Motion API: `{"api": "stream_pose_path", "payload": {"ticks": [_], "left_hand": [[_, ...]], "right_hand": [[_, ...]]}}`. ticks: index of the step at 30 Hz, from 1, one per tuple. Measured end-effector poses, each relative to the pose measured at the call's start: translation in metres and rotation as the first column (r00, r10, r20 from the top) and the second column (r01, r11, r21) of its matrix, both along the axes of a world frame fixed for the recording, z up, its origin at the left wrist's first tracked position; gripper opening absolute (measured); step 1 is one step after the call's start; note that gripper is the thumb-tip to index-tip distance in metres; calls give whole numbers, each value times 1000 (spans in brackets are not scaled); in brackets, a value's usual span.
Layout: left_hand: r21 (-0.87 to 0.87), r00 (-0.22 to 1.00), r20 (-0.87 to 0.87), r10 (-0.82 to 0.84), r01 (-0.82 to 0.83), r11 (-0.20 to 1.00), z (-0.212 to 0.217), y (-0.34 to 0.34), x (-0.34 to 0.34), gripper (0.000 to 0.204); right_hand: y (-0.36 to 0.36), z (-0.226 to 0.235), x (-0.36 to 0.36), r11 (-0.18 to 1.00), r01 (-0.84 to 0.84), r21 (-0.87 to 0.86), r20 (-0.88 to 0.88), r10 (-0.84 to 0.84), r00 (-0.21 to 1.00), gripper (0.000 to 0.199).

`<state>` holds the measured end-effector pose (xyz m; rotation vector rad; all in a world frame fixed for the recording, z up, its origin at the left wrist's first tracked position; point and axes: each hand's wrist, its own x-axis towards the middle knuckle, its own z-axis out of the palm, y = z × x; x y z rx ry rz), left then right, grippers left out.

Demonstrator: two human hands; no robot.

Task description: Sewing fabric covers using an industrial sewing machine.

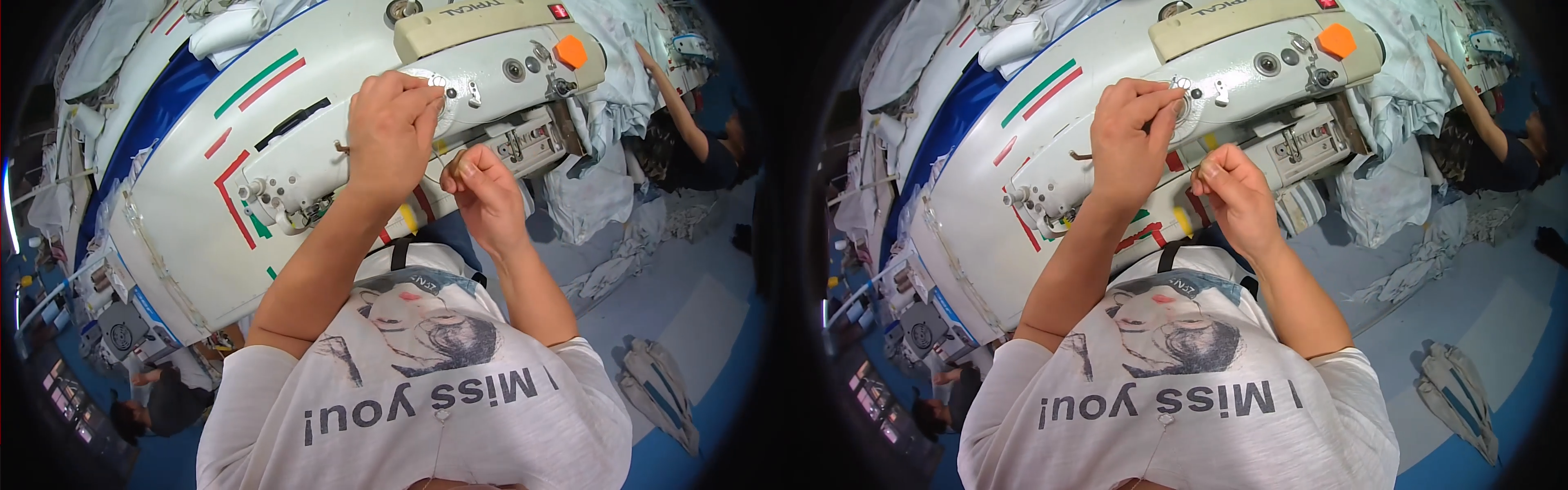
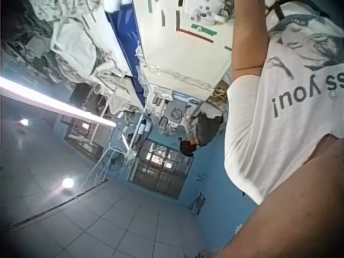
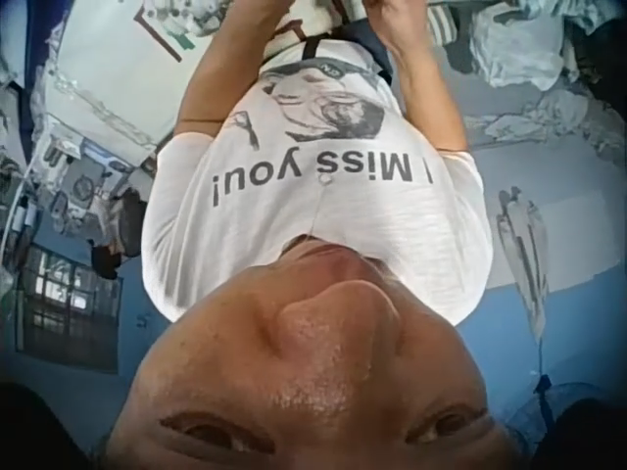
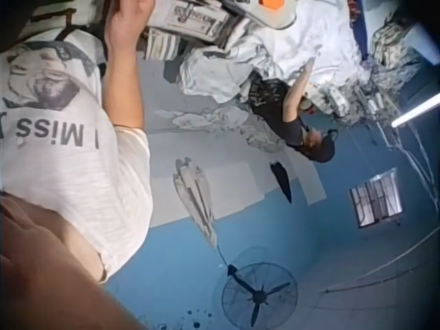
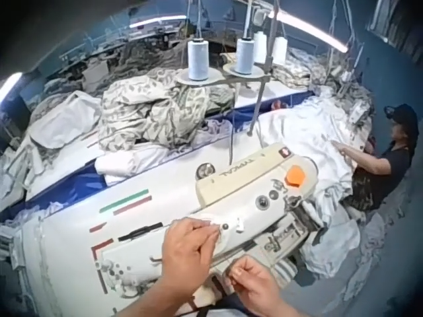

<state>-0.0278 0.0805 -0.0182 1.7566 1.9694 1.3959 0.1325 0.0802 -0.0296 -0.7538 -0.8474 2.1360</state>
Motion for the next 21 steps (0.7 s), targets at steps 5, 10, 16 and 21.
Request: {"api": "stream_pose_path", "payload": {"ticks": [5, 10, 16, 21], "left_hand": [[39, 1000, 16, -21, 20, 999, -4, 2, 0, 9], [32, 1000, 27, -16, 15, 999, -3, 1, 2, 10], [-31, 998, 60, -23, 25, 999, 7, 3, 5, 18], [-147, 993, 119, -19, 36, 989, 12, 3, 6, 24]], "right_hand": [[-23, -11, 12, 998, -14, -57, 112, 20, 994, 19], [-65, -60, 65, 975, -220, -19, 394, 210, 895, 16], [-69, -79, 191, 442, -742, -505, 761, -178, -624, 20], [28, -12, 133, 542, -463, 702, 697, -658, 286, 32]]}}
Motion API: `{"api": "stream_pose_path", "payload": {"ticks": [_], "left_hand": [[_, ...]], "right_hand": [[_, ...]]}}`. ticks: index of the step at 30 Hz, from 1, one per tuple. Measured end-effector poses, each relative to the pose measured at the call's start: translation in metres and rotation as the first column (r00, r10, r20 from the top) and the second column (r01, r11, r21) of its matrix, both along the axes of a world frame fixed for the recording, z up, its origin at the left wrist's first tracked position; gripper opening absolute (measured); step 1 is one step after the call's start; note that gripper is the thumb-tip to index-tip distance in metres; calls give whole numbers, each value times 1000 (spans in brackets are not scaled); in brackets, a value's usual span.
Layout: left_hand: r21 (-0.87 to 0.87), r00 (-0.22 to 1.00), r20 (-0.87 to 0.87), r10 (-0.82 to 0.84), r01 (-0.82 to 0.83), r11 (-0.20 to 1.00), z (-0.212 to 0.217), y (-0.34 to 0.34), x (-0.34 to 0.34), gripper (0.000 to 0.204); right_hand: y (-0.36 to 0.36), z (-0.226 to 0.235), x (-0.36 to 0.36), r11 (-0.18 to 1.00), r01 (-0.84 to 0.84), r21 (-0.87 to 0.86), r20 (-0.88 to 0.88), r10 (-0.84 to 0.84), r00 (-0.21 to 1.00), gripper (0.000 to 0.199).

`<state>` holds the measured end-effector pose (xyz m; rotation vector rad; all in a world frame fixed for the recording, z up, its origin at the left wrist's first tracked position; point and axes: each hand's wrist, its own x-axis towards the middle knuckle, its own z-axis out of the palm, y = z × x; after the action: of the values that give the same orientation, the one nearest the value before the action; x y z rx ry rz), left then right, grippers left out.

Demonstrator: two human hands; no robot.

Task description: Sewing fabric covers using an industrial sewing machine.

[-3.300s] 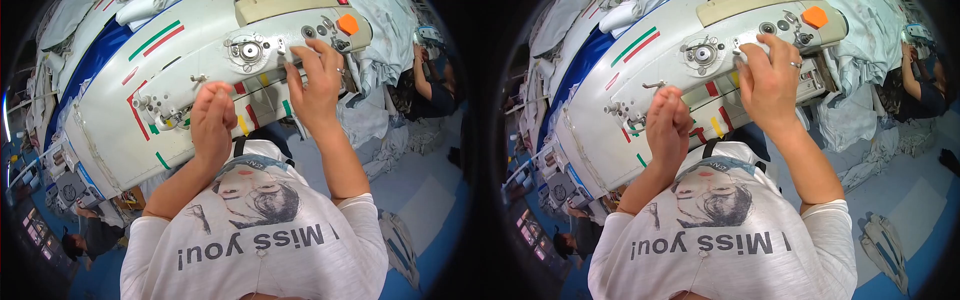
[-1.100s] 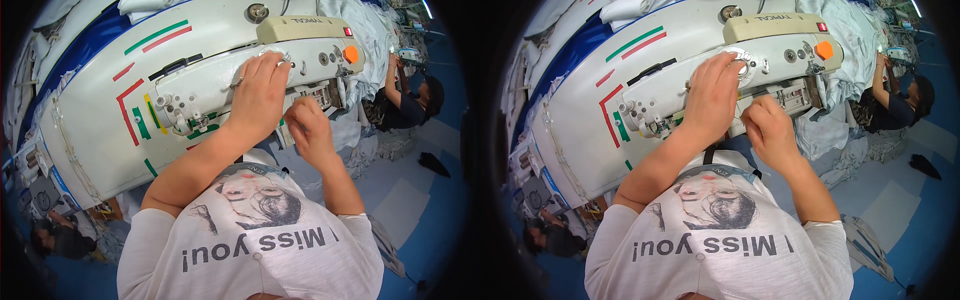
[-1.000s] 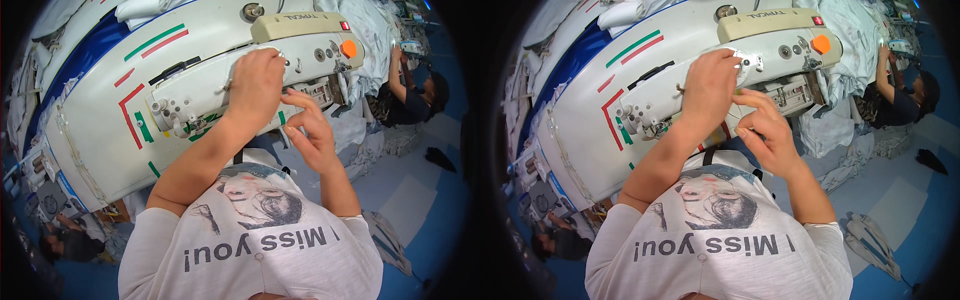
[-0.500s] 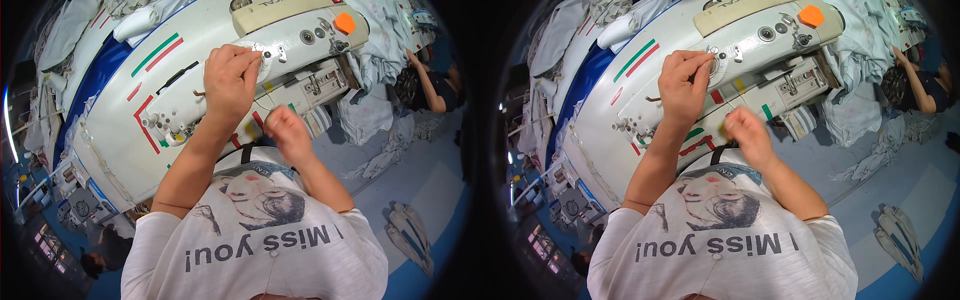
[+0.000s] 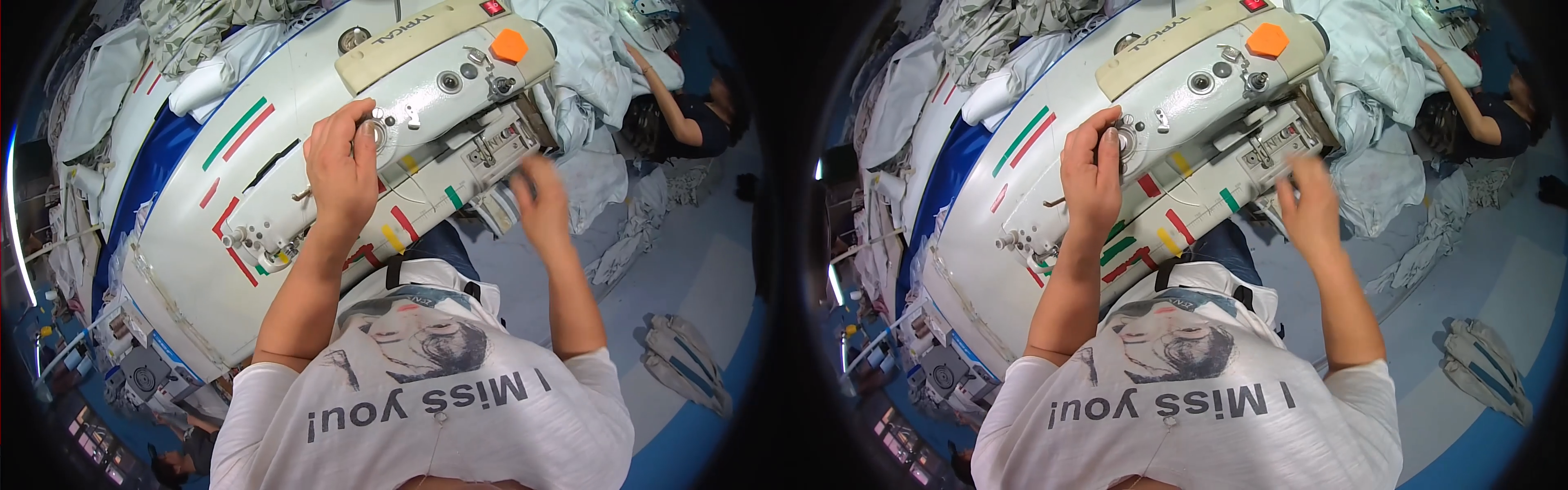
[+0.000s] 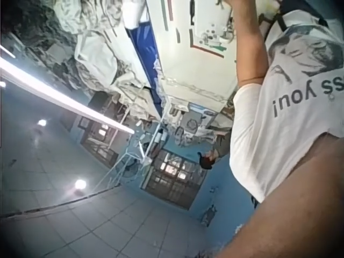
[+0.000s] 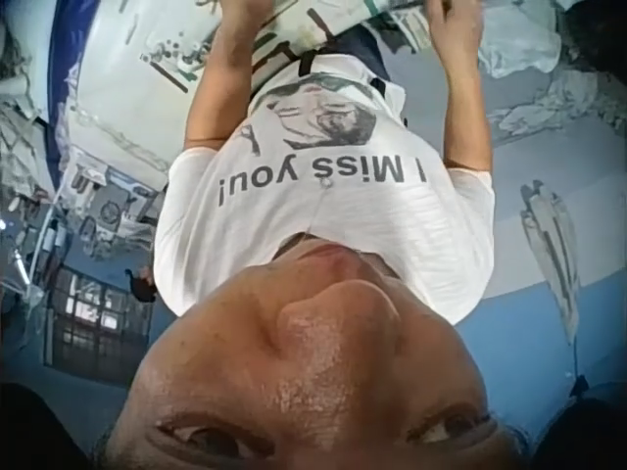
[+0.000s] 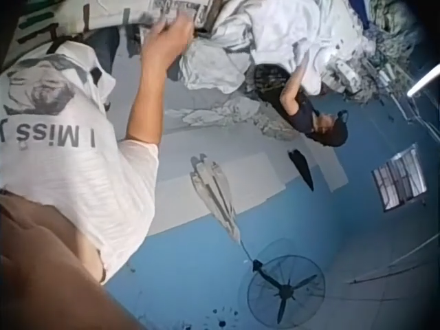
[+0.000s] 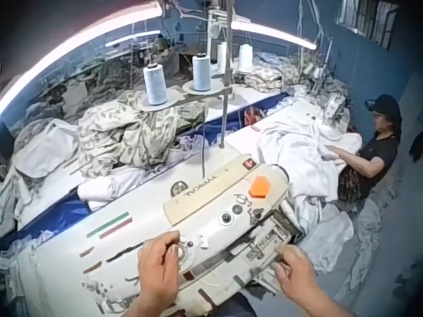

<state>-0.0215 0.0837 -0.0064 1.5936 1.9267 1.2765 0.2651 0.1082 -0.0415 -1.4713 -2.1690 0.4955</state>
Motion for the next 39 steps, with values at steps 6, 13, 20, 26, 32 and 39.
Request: {"api": "stream_pose_path", "payload": {"ticks": [6, 13, 20, 26, 32, 39], "left_hand": [[26, 993, 118, 20, -23, 999, -6, 3, 2, 24], [59, 968, 249, 1, -17, 998, -10, 3, 0, 31], [19, 947, 320, 30, -38, 999, -4, 4, 2, 30], [-74, 985, 167, -33, 46, 996, -5, 1, -2, 29], [275, 965, -253, -75, 146, 950, -5, -53, 17, 42], [-485, 975, 99, -199, 221, 846, -92, -191, 2, 43]], "right_hand": [[144, 93, -108, 914, -69, -400, -491, -150, 858, 34], [220, 108, -127, 163, -943, -291, -941, -228, 251, 34], [235, 102, -136, 562, -585, -585, -807, -325, 493, 29], [188, 116, -107, 981, 44, -186, -464, -128, 877, 56], [111, 83, -57, 947, 81, 312, -509, 94, 856, 46], [-74, -48, -43, 715, -256, -651, -295, 73, 953, 24]]}}
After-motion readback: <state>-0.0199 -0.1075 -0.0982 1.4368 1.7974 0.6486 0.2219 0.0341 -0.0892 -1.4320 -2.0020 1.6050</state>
